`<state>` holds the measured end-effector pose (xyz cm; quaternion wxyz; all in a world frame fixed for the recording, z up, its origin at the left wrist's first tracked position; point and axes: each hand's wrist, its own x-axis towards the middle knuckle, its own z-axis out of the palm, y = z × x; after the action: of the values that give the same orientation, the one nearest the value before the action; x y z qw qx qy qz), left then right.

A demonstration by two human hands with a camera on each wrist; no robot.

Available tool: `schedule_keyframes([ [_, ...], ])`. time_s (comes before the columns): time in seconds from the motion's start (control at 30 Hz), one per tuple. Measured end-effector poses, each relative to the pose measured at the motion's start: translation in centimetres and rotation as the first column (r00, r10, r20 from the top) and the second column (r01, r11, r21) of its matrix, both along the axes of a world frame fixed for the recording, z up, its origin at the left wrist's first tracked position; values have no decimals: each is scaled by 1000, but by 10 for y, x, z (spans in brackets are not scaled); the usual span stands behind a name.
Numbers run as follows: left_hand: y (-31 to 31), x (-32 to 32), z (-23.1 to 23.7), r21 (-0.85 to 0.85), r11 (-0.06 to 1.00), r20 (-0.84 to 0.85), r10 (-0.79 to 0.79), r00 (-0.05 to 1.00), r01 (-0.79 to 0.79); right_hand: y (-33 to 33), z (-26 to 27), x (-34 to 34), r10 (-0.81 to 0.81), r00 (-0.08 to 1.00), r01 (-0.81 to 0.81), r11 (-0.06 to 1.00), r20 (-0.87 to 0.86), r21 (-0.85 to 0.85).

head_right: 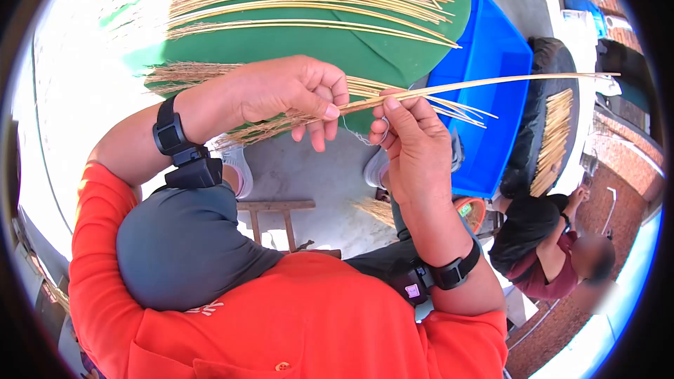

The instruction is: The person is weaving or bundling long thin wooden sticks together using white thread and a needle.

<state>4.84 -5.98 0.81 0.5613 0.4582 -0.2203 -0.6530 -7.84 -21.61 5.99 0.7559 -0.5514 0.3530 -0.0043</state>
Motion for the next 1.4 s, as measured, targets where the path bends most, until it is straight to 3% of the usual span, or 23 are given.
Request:
schedule_keyframes([
  [0.17, 0, 1, 0, 1, 1000, -102, 3, 995, -3, 0, -1, 1, -5, 1000, 5, 1000, 15, 16],
  [0.27, -6, -2, -5, 28, 995, -84, 102, 991, -100, 2, -1, 2, -10, 1000, 10, 1000, 12, 8],
  [0.63, -10, -5, -9, -20, 984, -41, 175, 984, -176, 6, 1, 5, -18, 1000, 16, 996, -24, -91],
  [0.77, -5, 2, -6, -1, 961, -49, 274, 960, -275, 2, 2, 2, 103, 986, -122, 982, -132, -145],
  [0.83, -4, 4, -8, -10, 961, -65, 275, 959, -276, 6, 2, 1, 215, 964, -243, 952, -158, -186],
  [0.93, -3, 2, -8, -27, 963, -88, 265, 960, -268, 13, 11, 4, 293, 926, -328, 937, -238, -124],
  [1.07, -5, 0, -10, -31, 955, -98, 289, 952, -293, 12, 6, 1, 360, 888, -420, 889, -285, -185],
  [1.4, -5, -1, -11, -30, 958, -134, 278, 951, -284, 17, 14, 4, 343, 864, -452, 850, -369, -271],
])
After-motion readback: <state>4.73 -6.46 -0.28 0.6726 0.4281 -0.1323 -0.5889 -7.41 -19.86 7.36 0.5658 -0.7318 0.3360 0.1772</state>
